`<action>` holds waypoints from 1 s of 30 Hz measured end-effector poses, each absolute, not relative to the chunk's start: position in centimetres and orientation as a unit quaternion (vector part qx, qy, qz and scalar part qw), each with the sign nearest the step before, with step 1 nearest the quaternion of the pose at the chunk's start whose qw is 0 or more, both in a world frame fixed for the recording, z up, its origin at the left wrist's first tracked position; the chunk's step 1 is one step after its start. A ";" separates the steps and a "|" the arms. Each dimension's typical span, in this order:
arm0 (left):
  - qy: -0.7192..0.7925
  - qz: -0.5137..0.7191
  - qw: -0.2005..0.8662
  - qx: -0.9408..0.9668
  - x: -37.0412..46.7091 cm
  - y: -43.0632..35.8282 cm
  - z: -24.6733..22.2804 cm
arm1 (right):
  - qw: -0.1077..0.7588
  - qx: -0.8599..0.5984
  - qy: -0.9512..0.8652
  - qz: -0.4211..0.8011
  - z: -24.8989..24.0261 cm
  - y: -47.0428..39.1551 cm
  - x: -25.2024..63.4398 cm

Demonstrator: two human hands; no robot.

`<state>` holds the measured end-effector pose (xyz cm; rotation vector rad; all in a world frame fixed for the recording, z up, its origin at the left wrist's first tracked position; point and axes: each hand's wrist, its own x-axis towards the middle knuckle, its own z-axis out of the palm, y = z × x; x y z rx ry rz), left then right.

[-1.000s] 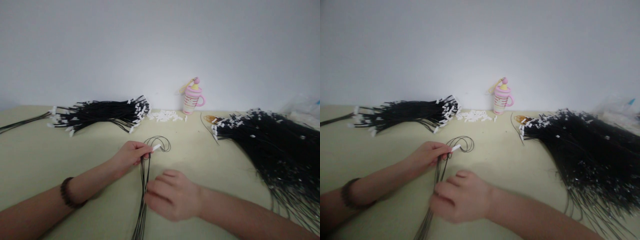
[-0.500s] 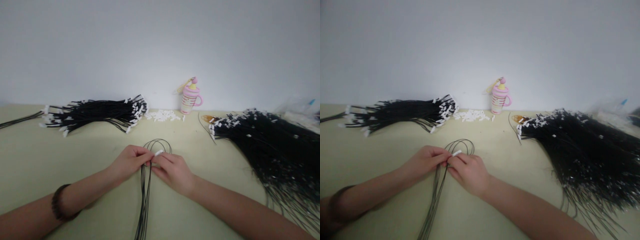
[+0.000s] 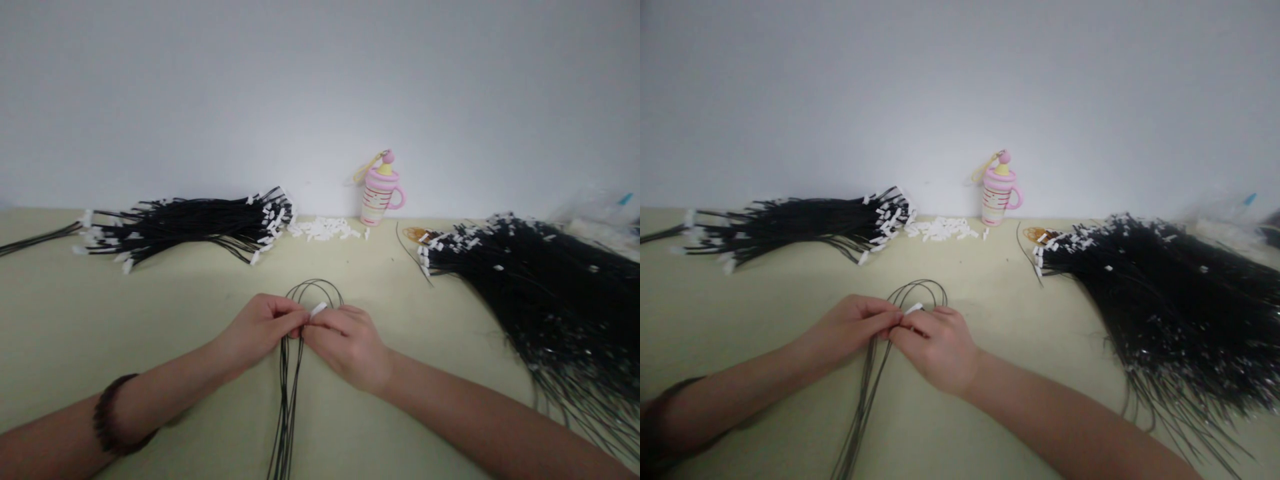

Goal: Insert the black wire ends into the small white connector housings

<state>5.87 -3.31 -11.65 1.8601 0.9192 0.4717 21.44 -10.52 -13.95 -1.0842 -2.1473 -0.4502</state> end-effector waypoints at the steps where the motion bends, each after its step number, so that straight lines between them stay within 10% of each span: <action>1: 0.376 0.196 0.491 0.761 5.9 -3.3 -11.7 | 0.348 -0.414 -0.823 -0.173 -13.9 -10.5 21.4; 9: 0.385 0.217 0.537 0.718 5.6 -2.6 -12.1 | 0.413 -0.351 -0.839 -0.047 -13.6 -11.2 21.0; 16: 0.433 0.221 0.525 0.698 5.6 -2.4 -12.0 | 0.721 -0.429 -0.420 0.346 -11.1 -8.7 22.9; 30: 0.417 0.239 0.577 0.661 5.2 -2.3 -11.4 | 0.803 -0.452 -0.319 0.220 -7.9 -6.7 29.1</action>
